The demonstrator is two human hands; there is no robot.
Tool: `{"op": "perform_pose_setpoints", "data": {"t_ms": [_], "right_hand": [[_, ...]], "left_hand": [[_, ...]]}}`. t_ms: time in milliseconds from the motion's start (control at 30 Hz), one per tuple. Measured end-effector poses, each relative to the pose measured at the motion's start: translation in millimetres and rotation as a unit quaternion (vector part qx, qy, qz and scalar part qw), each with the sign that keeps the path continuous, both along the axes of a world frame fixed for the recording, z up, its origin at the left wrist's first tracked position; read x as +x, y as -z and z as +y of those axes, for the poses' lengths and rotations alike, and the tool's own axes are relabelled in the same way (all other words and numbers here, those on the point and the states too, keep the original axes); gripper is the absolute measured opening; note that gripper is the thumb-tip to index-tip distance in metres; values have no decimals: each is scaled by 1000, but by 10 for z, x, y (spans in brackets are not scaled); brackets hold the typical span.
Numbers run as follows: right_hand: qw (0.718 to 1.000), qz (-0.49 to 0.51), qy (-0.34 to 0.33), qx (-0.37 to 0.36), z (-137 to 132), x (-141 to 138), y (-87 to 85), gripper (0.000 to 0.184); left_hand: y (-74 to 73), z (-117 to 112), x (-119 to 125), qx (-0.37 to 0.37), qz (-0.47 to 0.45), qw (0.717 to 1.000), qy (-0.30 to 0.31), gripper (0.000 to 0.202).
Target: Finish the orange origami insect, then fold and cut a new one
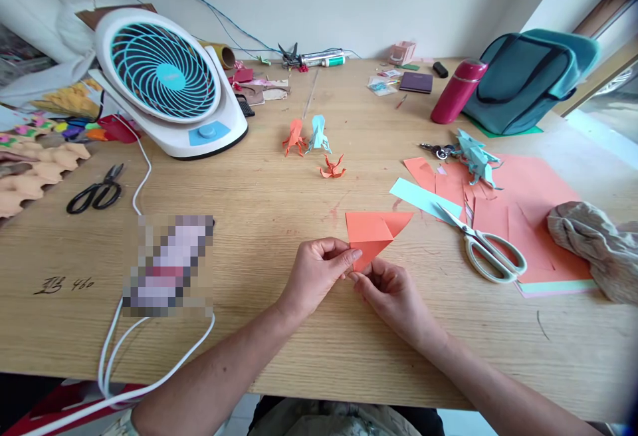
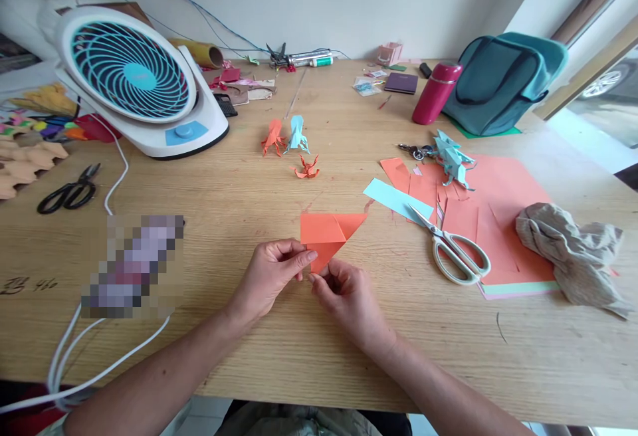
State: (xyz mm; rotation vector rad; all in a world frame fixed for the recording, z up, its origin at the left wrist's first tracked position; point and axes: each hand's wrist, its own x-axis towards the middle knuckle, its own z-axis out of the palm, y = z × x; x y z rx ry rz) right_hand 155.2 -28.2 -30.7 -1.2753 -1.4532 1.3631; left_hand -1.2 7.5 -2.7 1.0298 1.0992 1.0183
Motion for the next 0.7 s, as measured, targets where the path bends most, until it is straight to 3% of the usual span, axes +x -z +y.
{"op": "perform_pose_setpoints", "data": {"t_ms": [400, 700], "right_hand": [[999, -46, 0, 24, -13, -14, 3, 36], [997, -63, 6, 32, -22, -15, 3, 37]], "left_hand": [[-165, 17, -7, 31, -61, 996, -59, 29], [-216, -14, -46, 75, -73, 993, -52, 26]]}}
